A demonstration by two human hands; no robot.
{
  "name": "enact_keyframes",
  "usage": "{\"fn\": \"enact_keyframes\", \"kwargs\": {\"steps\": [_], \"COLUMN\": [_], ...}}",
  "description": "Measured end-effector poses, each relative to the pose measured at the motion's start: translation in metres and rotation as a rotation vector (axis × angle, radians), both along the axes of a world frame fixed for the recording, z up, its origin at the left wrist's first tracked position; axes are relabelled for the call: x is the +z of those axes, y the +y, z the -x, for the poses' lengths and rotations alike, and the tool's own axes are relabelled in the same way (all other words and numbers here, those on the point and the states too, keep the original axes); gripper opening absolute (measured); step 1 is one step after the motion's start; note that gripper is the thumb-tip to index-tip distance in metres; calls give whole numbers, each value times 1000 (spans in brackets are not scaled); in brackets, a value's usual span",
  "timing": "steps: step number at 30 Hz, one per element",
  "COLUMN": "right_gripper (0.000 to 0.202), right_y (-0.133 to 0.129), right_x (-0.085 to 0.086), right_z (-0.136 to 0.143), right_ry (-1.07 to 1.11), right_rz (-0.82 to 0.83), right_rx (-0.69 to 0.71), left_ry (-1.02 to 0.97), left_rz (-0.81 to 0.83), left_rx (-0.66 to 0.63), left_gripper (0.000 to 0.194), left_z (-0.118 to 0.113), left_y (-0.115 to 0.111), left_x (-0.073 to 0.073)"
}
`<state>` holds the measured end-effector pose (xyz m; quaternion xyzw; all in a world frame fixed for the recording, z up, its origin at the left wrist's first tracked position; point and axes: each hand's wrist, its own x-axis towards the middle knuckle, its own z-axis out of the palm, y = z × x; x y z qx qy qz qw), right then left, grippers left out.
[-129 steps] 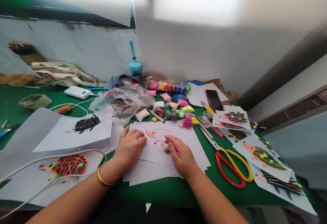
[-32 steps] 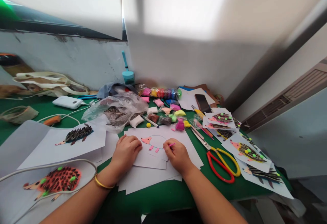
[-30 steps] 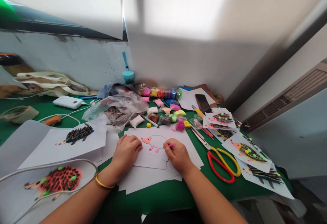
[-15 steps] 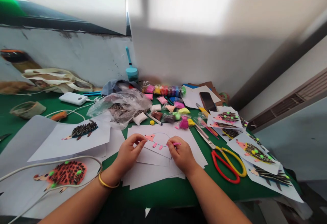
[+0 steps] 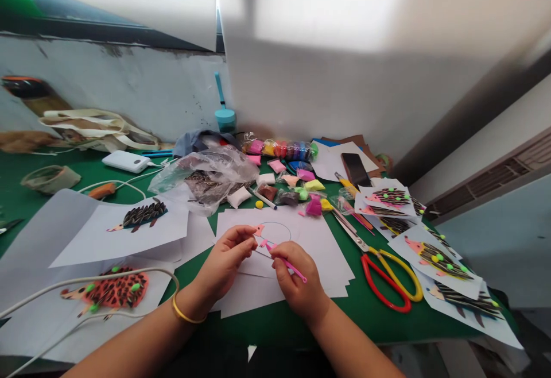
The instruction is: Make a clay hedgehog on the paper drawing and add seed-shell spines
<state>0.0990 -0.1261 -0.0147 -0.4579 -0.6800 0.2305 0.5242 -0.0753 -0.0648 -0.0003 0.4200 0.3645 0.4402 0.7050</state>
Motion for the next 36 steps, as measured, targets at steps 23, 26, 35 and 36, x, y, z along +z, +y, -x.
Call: {"fn": "enact_keyframes", "kwargs": {"steps": [23, 26, 35, 36], "right_gripper": [45, 44, 38, 36], "right_y": [-8, -8, -4, -3], "right_x": [-2, -1, -2, -2], "right_z": [10, 10, 3, 2], "right_ry": [-205, -201, -103, -91], "right_rz": [-256, -263, -209, -199], "right_rx": [20, 18, -73, -93], "left_ry": [97, 108, 151, 182], "left_rz": [39, 31, -35, -63], "left_rx": [-73, -76, -64, -61], "left_gripper": [27, 29, 31, 30], "left_z": [-1, -1, 0, 0], "left_y": [-2, -3, -3, -3], "left_x": [-7, -6, -2, -2]}}
